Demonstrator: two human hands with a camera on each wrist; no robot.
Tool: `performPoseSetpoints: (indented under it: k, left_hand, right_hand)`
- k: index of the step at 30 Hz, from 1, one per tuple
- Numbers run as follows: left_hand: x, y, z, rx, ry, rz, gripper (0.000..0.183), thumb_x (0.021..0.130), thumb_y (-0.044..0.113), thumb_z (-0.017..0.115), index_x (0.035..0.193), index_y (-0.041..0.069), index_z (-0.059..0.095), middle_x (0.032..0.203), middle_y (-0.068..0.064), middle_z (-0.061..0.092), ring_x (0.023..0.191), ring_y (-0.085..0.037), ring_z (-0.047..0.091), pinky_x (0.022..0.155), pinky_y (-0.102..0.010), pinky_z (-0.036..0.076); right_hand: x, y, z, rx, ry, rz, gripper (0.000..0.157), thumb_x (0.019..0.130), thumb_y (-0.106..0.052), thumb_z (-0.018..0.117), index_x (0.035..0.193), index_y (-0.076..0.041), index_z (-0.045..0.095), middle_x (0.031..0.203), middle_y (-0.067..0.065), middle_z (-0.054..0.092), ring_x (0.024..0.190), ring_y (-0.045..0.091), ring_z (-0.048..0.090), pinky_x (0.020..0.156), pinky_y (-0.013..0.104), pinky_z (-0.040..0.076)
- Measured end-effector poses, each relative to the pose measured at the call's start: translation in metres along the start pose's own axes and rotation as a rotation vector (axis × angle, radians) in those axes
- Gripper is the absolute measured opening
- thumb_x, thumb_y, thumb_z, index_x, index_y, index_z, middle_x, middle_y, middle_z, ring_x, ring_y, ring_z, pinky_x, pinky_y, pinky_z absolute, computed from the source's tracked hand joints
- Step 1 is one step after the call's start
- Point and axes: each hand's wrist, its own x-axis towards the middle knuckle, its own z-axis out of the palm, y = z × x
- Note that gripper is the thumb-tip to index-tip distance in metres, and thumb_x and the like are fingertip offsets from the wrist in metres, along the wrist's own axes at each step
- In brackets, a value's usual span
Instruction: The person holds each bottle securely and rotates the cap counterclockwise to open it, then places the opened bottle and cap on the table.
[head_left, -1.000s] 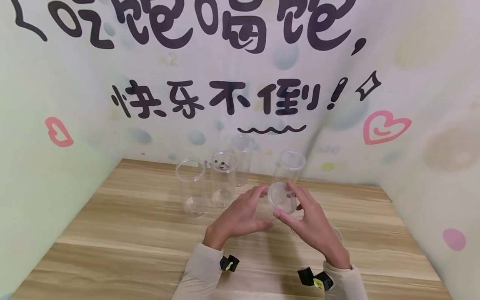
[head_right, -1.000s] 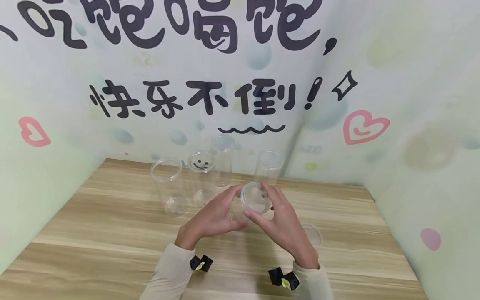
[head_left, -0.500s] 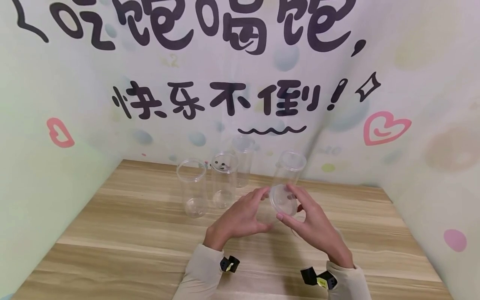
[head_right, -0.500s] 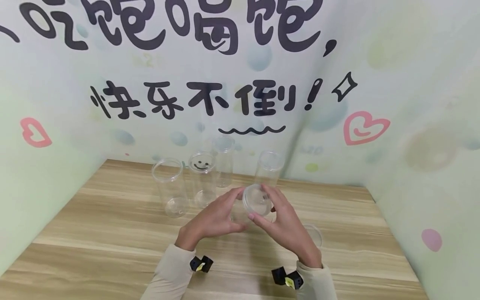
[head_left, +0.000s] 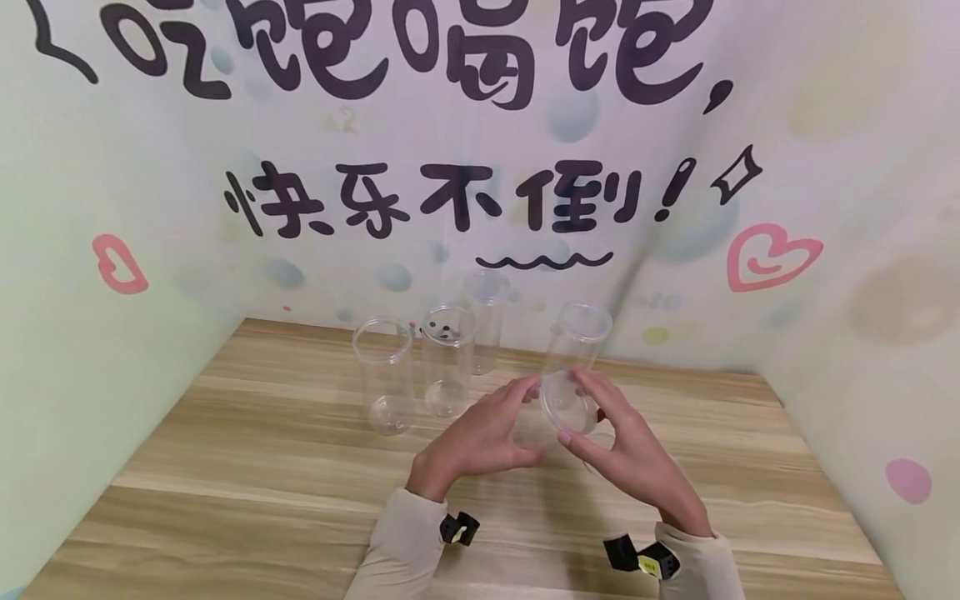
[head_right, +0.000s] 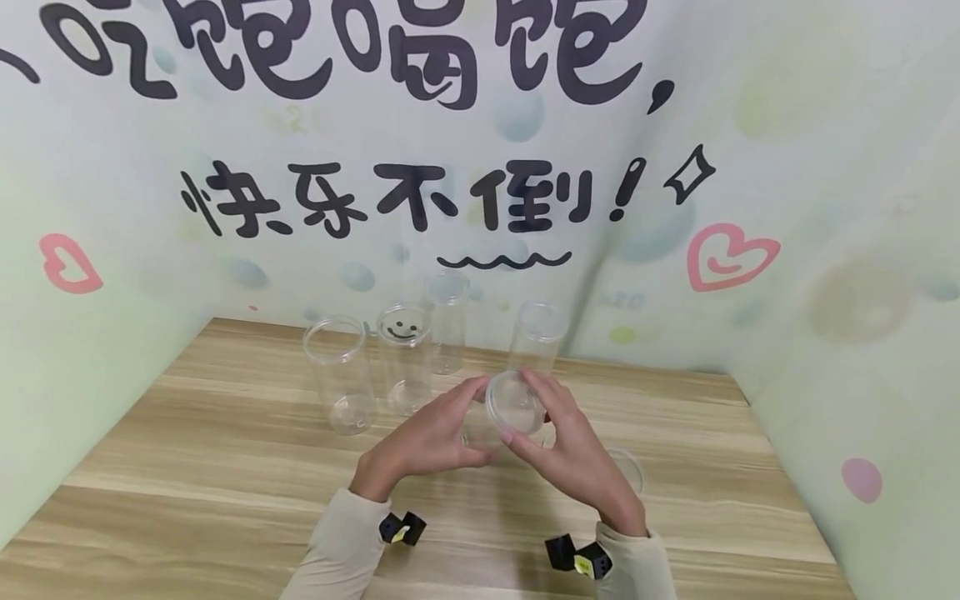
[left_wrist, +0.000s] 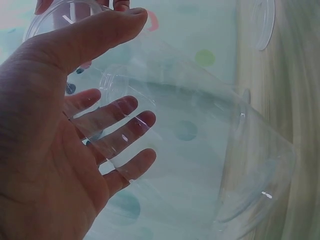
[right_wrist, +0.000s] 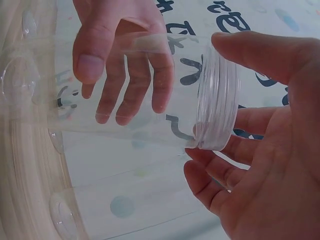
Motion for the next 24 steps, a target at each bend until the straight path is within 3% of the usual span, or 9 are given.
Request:
performPoseSetpoints:
  k: [8, 14, 19, 24]
  left_hand:
    - [0.000, 0.001, 0.001, -0.019, -0.012, -0.010, 0.090, 0.078, 0.031, 0.083, 0.150, 0.016, 0.031, 0.138, -0.003, 0.055, 0.128, -0.018, 0.053, 0.105, -0.041, 0.045]
    - [0.000, 0.000, 0.003, 0.028, 0.022, -0.002, 0.092, 0.078, 0.034, 0.083, 0.151, 0.013, 0.031, 0.138, -0.005, 0.055, 0.126, -0.020, 0.054, 0.106, -0.044, 0.044]
    - [0.001, 0.001, 0.005, 0.059, 0.057, -0.003, 0.090, 0.078, 0.037, 0.082, 0.150, 0.012, 0.033, 0.137, -0.005, 0.055, 0.126, -0.020, 0.054, 0.107, -0.048, 0.042]
    - [0.002, 0.004, 0.005, 0.085, 0.081, -0.005, 0.089, 0.078, 0.038, 0.082, 0.149, 0.012, 0.035, 0.136, -0.005, 0.056, 0.126, -0.021, 0.053, 0.107, -0.048, 0.041]
  right_hand:
    - [-0.002, 0.001, -0.001, 0.013, -0.014, -0.009, 0.076, 0.087, -0.014, 0.076, 0.153, -0.019, 0.037, 0.152, 0.002, 0.043, 0.124, 0.012, 0.045, 0.091, 0.026, 0.043]
    - [-0.002, 0.000, -0.001, 0.022, -0.016, 0.004, 0.084, 0.087, -0.015, 0.075, 0.156, -0.027, 0.029, 0.154, 0.002, 0.039, 0.128, 0.015, 0.043, 0.095, 0.029, 0.042]
    - [0.001, -0.005, 0.002, -0.015, 0.085, 0.018, 0.081, 0.088, -0.015, 0.075, 0.155, -0.014, 0.030, 0.159, 0.010, 0.031, 0.137, 0.027, 0.039, 0.096, 0.041, 0.045]
    - [0.002, -0.010, 0.006, -0.078, 0.210, 0.109, 0.066, 0.097, -0.027, 0.063, 0.151, -0.004, 0.033, 0.151, 0.017, 0.040, 0.128, 0.035, 0.048, 0.089, 0.052, 0.047]
